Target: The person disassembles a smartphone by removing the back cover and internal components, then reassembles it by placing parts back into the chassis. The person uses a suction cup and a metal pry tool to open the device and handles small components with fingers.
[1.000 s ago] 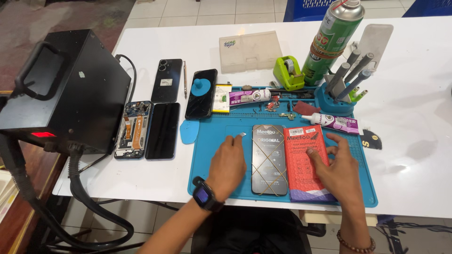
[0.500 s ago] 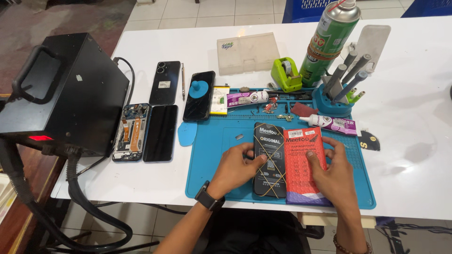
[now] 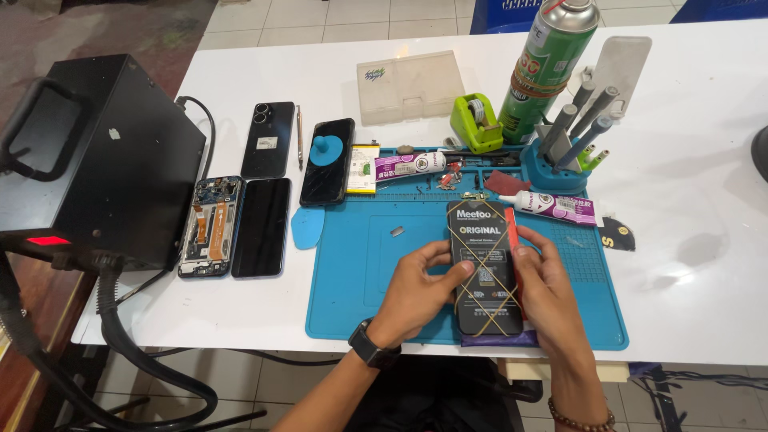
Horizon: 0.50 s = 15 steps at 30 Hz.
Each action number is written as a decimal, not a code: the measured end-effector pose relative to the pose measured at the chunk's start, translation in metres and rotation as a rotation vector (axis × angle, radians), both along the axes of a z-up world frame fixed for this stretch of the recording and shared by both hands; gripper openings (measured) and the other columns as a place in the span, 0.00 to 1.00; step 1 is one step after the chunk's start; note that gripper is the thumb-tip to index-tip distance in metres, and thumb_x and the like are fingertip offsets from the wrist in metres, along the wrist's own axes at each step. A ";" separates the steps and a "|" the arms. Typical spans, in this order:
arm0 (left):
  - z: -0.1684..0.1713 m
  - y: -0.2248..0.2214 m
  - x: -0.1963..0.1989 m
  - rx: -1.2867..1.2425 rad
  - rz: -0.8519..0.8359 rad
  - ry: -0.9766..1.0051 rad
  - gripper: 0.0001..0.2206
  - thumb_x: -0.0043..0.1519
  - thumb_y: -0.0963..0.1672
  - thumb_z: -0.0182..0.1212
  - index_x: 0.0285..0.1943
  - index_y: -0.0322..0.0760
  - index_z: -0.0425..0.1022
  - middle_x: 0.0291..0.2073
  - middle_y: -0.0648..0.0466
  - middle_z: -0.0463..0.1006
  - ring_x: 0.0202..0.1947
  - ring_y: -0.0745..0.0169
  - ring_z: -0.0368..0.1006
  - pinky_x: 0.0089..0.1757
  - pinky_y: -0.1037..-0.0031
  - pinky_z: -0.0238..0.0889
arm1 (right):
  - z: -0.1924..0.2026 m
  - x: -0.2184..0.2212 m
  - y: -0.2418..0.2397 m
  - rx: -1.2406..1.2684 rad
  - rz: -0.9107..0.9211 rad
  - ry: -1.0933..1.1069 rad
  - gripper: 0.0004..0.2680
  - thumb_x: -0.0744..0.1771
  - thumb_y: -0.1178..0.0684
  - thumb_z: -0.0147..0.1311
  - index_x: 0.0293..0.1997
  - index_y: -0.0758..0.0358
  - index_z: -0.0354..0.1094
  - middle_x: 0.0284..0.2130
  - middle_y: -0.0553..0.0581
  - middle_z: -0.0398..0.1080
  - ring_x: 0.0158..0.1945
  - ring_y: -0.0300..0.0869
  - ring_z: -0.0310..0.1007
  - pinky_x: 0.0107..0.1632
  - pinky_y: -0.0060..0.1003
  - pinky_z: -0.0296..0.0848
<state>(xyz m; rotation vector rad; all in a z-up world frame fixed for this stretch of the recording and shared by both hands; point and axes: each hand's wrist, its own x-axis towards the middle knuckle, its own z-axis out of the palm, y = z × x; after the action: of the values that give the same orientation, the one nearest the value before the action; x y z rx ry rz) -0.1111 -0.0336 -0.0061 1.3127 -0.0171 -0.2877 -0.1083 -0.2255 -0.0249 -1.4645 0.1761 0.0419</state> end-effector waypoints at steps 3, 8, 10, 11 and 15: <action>0.003 -0.003 -0.001 -0.013 -0.014 -0.009 0.24 0.62 0.42 0.64 0.66 0.22 0.68 0.49 0.42 0.80 0.40 0.61 0.83 0.33 0.78 0.77 | 0.003 -0.001 0.001 0.058 -0.021 0.018 0.18 0.70 0.53 0.49 0.69 0.66 0.56 0.43 0.55 0.72 0.40 0.30 0.71 0.39 0.23 0.71; 0.010 -0.006 -0.004 0.093 -0.020 -0.060 0.22 0.61 0.42 0.65 0.65 0.28 0.72 0.44 0.49 0.81 0.37 0.63 0.82 0.32 0.81 0.74 | 0.010 -0.006 0.005 0.023 -0.010 -0.055 0.21 0.68 0.55 0.53 0.69 0.67 0.54 0.48 0.60 0.71 0.42 0.36 0.74 0.40 0.28 0.75; 0.014 -0.007 -0.006 0.222 0.000 -0.133 0.22 0.60 0.43 0.66 0.64 0.31 0.74 0.40 0.51 0.79 0.35 0.66 0.82 0.30 0.80 0.73 | 0.012 -0.007 0.007 0.056 -0.012 -0.095 0.21 0.67 0.56 0.53 0.68 0.67 0.52 0.49 0.61 0.70 0.46 0.38 0.75 0.44 0.30 0.77; 0.016 -0.008 -0.007 0.323 0.026 -0.188 0.23 0.59 0.44 0.67 0.64 0.32 0.75 0.38 0.52 0.77 0.33 0.68 0.81 0.29 0.78 0.73 | 0.013 -0.007 0.008 0.072 -0.013 -0.114 0.22 0.67 0.57 0.54 0.68 0.68 0.51 0.50 0.62 0.70 0.48 0.39 0.76 0.45 0.31 0.78; 0.024 -0.011 -0.007 0.646 0.012 -0.345 0.23 0.57 0.48 0.70 0.60 0.33 0.81 0.29 0.52 0.77 0.24 0.67 0.71 0.30 0.74 0.68 | 0.009 -0.008 0.002 0.080 -0.012 -0.175 0.23 0.67 0.58 0.55 0.69 0.69 0.50 0.51 0.63 0.69 0.50 0.40 0.75 0.48 0.32 0.78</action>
<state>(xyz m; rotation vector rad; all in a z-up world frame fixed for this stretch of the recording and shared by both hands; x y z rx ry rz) -0.1176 -0.0449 0.0180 1.9919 -0.2236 -0.0473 -0.1165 -0.2240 -0.0159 -1.3793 0.0402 -0.0877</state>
